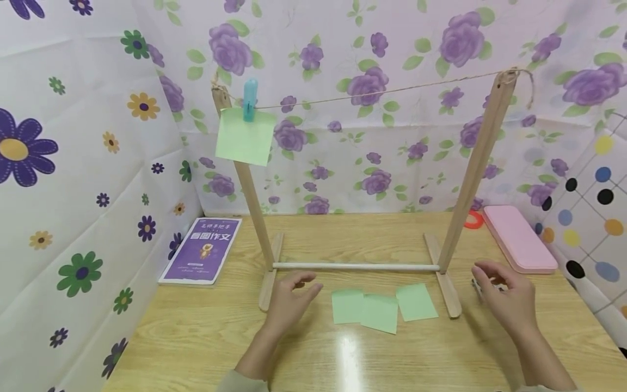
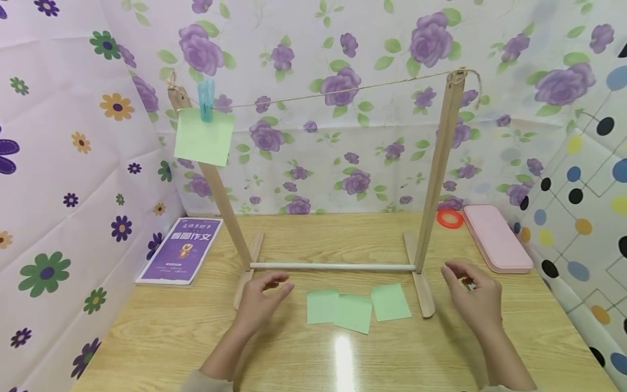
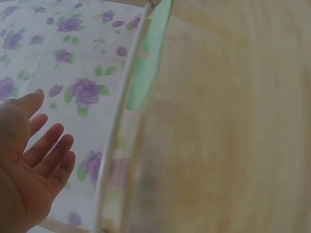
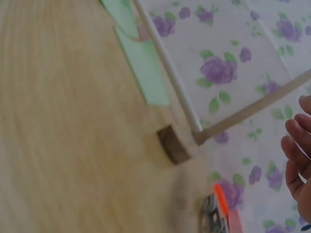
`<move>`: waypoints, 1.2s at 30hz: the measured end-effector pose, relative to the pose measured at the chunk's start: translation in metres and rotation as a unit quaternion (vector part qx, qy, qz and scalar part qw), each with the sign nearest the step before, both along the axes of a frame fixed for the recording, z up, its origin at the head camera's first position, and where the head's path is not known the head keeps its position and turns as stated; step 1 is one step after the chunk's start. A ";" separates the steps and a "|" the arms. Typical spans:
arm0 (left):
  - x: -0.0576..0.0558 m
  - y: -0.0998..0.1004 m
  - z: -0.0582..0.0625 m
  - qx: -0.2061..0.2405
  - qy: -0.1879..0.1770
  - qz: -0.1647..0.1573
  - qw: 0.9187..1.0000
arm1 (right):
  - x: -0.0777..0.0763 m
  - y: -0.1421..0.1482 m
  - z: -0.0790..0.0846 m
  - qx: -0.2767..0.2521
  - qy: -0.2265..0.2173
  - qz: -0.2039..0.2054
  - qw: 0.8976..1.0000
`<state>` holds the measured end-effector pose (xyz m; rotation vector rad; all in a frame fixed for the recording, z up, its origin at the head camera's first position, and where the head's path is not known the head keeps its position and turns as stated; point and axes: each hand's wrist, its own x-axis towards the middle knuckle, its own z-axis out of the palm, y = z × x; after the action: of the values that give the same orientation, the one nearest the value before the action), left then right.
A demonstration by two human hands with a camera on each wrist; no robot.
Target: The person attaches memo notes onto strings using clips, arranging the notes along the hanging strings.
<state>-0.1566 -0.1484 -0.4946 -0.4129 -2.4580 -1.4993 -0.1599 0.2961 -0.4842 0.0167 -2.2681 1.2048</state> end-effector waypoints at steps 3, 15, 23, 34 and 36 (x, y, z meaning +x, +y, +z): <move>0.001 0.005 -0.010 -0.006 -0.028 -0.020 0.999 | 0.004 0.012 -0.010 0.024 -0.032 0.000 0.999; -0.008 0.017 -0.032 -0.066 -0.131 -0.065 0.987 | 0.009 0.052 -0.040 0.152 -0.158 -0.004 0.976; -0.011 0.022 -0.031 -0.126 -0.148 -0.070 0.978 | 0.012 0.062 -0.046 0.166 -0.167 0.034 0.971; -0.014 0.013 -0.030 -0.132 -0.138 -0.076 0.979 | 0.004 0.067 -0.051 0.198 -0.157 0.042 0.967; -0.014 0.011 -0.029 -0.119 -0.143 -0.078 0.980 | 0.002 0.070 -0.051 0.210 -0.160 0.040 0.964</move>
<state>-0.1711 -0.1377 -0.5240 -0.4735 -2.9082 -1.4117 -0.1581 0.3657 -0.5349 0.0807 -2.7960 0.7849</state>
